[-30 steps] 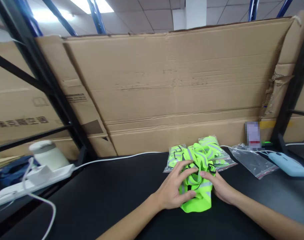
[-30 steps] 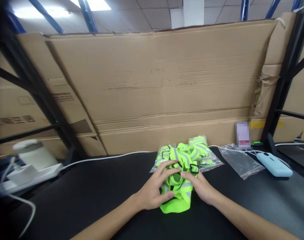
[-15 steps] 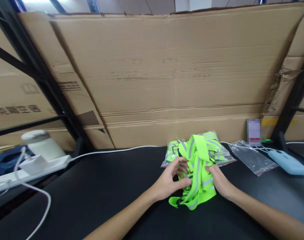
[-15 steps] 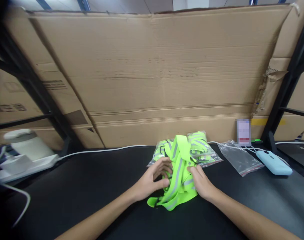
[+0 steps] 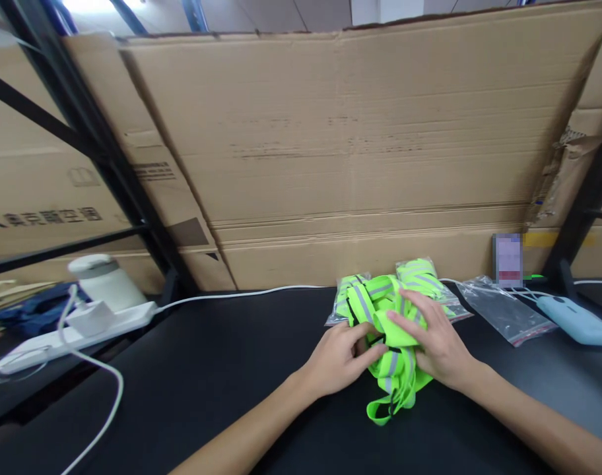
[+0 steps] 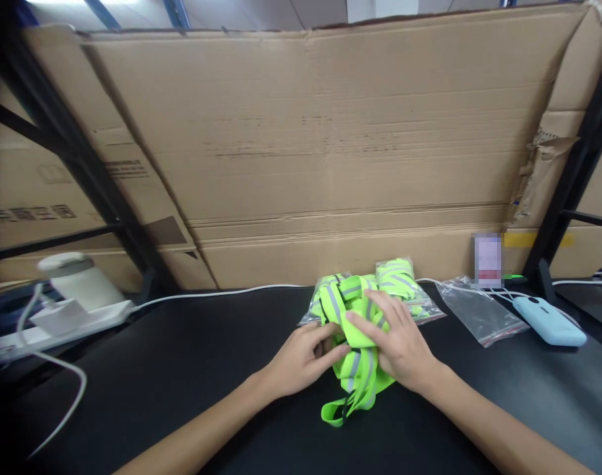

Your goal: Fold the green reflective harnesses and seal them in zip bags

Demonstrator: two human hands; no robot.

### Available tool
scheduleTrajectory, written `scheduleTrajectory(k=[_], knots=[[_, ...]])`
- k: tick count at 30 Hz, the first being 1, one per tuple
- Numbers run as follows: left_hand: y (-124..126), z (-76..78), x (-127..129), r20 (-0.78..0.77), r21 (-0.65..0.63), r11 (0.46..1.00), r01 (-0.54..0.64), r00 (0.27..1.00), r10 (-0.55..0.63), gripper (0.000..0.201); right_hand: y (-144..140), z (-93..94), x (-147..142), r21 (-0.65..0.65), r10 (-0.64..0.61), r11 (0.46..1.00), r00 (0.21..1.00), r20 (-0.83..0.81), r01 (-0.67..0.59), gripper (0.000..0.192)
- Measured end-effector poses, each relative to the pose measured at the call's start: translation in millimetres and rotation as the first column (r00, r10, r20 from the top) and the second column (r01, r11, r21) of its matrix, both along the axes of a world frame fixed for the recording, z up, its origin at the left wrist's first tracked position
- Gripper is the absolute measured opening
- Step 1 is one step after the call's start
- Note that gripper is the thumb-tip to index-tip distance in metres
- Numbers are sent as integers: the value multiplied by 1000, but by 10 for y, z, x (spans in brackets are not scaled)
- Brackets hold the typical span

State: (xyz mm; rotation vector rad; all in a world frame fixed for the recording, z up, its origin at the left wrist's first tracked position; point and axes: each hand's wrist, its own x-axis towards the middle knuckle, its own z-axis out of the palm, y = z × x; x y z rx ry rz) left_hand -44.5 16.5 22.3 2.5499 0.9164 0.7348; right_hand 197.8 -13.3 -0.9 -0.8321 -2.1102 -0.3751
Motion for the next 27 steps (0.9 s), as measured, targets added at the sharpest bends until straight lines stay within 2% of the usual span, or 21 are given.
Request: scheduleTrajectory(k=[2, 4, 7, 10, 13, 15, 17, 20, 23, 25, 27], knots=[[23, -43, -33, 60, 11, 1000, -8, 998, 8, 34, -35, 42, -29, -14, 38, 999, 997, 72, -37, 62], [67, -65, -76, 162, 35, 999, -32, 986, 25, 37, -52, 47, -44, -111, 72, 992, 996, 48, -66, 48], [170, -66, -134, 317, 52, 976, -210, 931, 183, 28, -41, 8, -23, -255, 96, 961, 993, -70, -111, 30], [280, -73, -165, 317, 56, 932, -359, 891, 324, 12, -18, -24, 14, -363, 60, 924, 982, -178, -123, 21], [334, -113, -158, 165, 37, 936, -351, 926, 341, 11, -22, -1, 22, -462, 4, 882, 982, -190, -93, 25], [334, -145, -135, 53, 6, 941, -338, 940, 337, 15, -47, 37, 9, -498, 53, 859, 989, -141, -117, 45], [315, -171, -107, 3, -32, 946, -322, 947, 322, 27, -81, 79, -12, -516, 141, 843, 988, -62, -153, 65], [273, -198, -66, 96, -112, 963, -243, 962, 254, 28, -123, 127, -35, -544, 238, 820, 970, 39, -179, 75], [223, -215, -25, 264, -148, 963, -226, 929, 258, 24, -133, 147, -40, -544, 312, 798, 950, 6, -258, 72], [188, -209, 0, 320, -145, 953, -268, 898, 301, 25, -129, 141, -39, -494, 312, 816, 948, -61, -300, 64], [153, -187, 18, 327, -124, 955, -268, 898, 295, 25, -126, 123, -38, -418, 232, 870, 965, -120, -262, 50]])
